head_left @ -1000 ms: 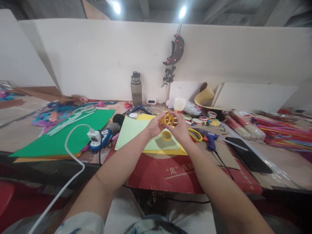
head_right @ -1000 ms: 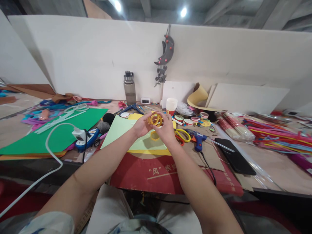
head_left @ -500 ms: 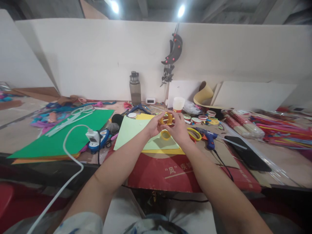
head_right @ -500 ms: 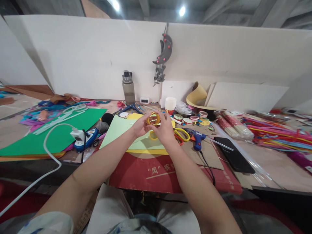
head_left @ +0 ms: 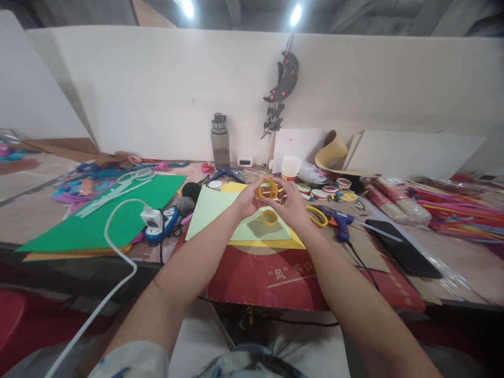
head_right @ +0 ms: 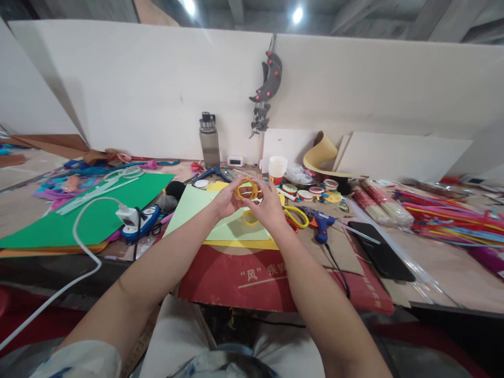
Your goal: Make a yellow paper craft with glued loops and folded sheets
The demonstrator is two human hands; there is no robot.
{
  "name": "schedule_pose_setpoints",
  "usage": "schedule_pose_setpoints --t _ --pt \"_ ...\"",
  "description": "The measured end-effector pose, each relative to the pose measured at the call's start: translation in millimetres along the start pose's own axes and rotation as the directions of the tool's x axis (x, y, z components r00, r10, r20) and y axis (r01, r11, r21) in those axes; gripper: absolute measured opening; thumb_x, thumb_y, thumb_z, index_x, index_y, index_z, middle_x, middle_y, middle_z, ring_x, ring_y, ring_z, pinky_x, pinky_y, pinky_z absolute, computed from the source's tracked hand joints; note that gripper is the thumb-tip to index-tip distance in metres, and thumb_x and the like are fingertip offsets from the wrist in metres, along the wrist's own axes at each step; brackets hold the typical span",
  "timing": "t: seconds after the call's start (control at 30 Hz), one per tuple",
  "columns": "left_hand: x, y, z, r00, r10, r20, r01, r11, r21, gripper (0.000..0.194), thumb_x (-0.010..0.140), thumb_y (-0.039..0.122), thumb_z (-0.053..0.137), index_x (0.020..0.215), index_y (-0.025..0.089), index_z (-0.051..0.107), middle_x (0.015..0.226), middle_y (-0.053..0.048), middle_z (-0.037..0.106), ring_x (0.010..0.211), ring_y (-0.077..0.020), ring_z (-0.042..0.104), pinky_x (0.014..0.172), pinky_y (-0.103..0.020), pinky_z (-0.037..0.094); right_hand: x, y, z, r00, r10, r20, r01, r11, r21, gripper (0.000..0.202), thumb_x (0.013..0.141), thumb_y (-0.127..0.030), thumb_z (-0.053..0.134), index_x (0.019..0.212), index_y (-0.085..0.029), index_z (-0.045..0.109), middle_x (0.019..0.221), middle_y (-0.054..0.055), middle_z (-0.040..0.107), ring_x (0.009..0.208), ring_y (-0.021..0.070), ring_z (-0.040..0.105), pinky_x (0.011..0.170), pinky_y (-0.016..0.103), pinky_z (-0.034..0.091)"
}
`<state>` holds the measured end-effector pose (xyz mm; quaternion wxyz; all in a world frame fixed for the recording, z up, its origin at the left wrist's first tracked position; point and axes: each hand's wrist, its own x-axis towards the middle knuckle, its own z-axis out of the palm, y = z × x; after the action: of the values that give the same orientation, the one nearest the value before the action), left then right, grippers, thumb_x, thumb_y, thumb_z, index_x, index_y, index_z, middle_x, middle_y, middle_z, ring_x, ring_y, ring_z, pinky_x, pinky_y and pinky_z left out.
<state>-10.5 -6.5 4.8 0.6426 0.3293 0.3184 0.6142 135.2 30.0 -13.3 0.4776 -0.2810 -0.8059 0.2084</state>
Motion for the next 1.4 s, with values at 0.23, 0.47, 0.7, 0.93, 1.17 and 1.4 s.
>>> schedule_pose_setpoints --t 0.23,0.47,0.7,0.93,1.17,1.4 --pt "15 15 -21.5 0.802 0.183 -0.569 -0.191 0.980 0.045 0.032 0.090 0.050 0.056 0.087 0.018 0.059 0.073 -0.002 0.064 0.065 -0.0143 0.064 0.069 -0.029 0.050 -5 -5 6 0.979 0.078 0.186 -0.059 0.992 -0.108 0.050 0.073 -0.038 0.076 0.117 -0.019 0.065 0.099 0.007 0.063 0.073 0.0163 0.056 0.078 0.036 0.052" --pt "9 40 -33.1 0.843 0.185 -0.505 -0.257 0.964 -0.076 0.043 0.091 0.060 0.045 0.084 0.018 0.055 0.070 -0.004 0.065 0.063 -0.0173 0.065 0.066 -0.031 0.049 -11 1 -1 0.827 0.071 0.558 0.143 0.933 -0.330 0.080 0.063 -0.044 0.085 0.135 -0.023 0.057 0.122 0.014 0.061 0.118 0.0319 0.051 0.103 0.051 0.039" --pt "7 29 -22.1 0.923 0.094 -0.374 -0.131 0.989 -0.074 0.058 0.088 0.070 0.042 0.095 0.016 0.061 0.075 -0.009 0.069 0.069 -0.0206 0.069 0.066 -0.032 0.053 -3 11 -7 0.894 0.084 0.441 0.032 0.968 -0.248 0.040 0.074 -0.032 0.077 0.112 -0.020 0.070 0.106 0.010 0.067 0.095 0.0230 0.062 0.089 0.039 0.051" --pt "8 3 -9.8 0.961 -0.067 -0.270 0.045 0.995 -0.086 0.056 0.091 0.064 0.040 0.103 0.014 0.062 0.080 -0.012 0.071 0.068 -0.0220 0.071 0.066 -0.037 0.058 1 -3 -6 0.999 -0.037 0.006 0.037 0.998 -0.054 0.045 0.080 -0.044 0.071 0.119 -0.023 0.063 0.116 0.011 0.062 0.096 0.0233 0.061 0.079 0.039 0.052" --pt "1 -6 9.4 0.976 -0.180 -0.122 0.164 0.978 -0.133 0.051 0.095 0.056 0.038 0.107 0.014 0.065 0.087 -0.013 0.074 0.073 -0.0226 0.072 0.063 -0.034 0.059 -2 -6 -3 0.996 -0.087 -0.013 0.085 0.993 -0.076 0.041 0.078 -0.041 0.073 0.114 -0.023 0.065 0.112 0.011 0.059 0.110 0.0282 0.054 0.098 0.047 0.044" --pt "0 -4 10.9 0.972 -0.189 -0.141 0.182 0.982 -0.060 0.054 0.098 0.054 0.032 0.110 0.013 0.065 0.079 -0.012 0.073 0.059 -0.0199 0.069 0.055 -0.031 0.056 -3 -2 0 0.999 -0.050 -0.016 0.046 0.984 -0.171 0.045 0.075 -0.044 0.076 0.114 -0.024 0.067 0.115 0.011 0.051 0.113 0.0311 0.046 0.101 0.050 0.040"
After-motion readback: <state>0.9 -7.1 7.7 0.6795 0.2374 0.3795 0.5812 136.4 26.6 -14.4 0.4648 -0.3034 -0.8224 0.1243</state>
